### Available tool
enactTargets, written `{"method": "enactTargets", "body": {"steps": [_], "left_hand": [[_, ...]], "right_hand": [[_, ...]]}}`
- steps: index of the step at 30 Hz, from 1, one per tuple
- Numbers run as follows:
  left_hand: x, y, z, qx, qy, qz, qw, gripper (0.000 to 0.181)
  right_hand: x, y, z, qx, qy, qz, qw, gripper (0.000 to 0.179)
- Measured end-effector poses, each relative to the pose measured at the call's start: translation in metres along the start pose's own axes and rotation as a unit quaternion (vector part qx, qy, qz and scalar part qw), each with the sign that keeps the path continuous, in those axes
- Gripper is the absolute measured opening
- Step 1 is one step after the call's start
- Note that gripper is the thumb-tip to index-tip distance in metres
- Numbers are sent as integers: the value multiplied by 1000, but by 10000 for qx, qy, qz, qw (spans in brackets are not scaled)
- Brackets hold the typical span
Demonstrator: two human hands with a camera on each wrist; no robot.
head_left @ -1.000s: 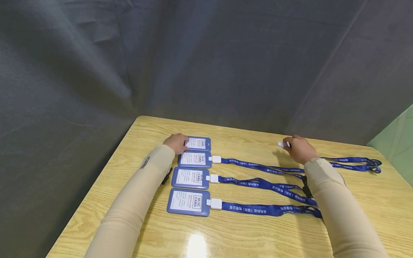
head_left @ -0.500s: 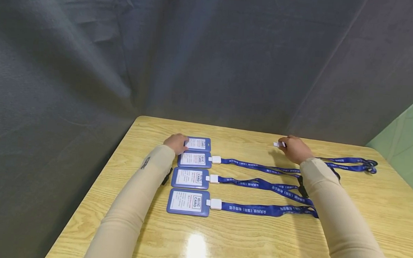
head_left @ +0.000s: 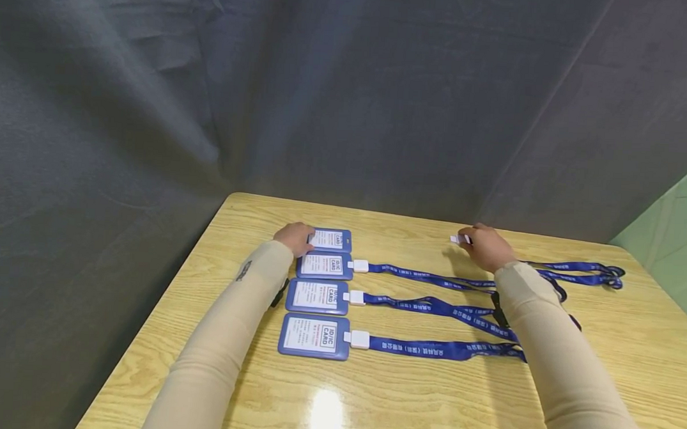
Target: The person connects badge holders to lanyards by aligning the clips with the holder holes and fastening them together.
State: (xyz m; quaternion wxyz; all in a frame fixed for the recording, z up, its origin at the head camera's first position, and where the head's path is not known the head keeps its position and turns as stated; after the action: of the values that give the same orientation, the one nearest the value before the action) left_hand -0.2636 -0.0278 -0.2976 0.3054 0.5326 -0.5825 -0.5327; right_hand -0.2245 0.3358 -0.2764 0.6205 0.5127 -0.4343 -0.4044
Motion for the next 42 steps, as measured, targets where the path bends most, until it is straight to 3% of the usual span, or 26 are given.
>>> {"method": "enactTargets", "body": {"steps": [11, 23, 42], "left_hand": [[-6, 4, -6, -135, 92, -73, 9998, 47], [-4, 1, 0, -72, 249, -234, 9994, 45], [-4, -2, 4, -79, 241, -311, 9992, 47]], "right_hand": [[5, -3, 5, 0, 16, -21, 10000, 23], [8, -4, 9, 29, 1, 11, 10000, 24], [21, -4, 13, 66, 37, -3, 10000, 24]]}}
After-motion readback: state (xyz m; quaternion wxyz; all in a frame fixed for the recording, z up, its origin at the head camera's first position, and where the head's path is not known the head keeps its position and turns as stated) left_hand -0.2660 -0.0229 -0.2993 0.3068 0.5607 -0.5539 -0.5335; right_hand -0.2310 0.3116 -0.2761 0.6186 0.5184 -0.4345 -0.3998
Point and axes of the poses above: each hand's wrist, its own z-axis towards the middle knuckle, its own y-axis out of the back of the hand, x = y × z, the point moved 4 cm from there along z, towards the middle knuckle, and after that the axes turned 1 degree about x, right-handed, at the moved point
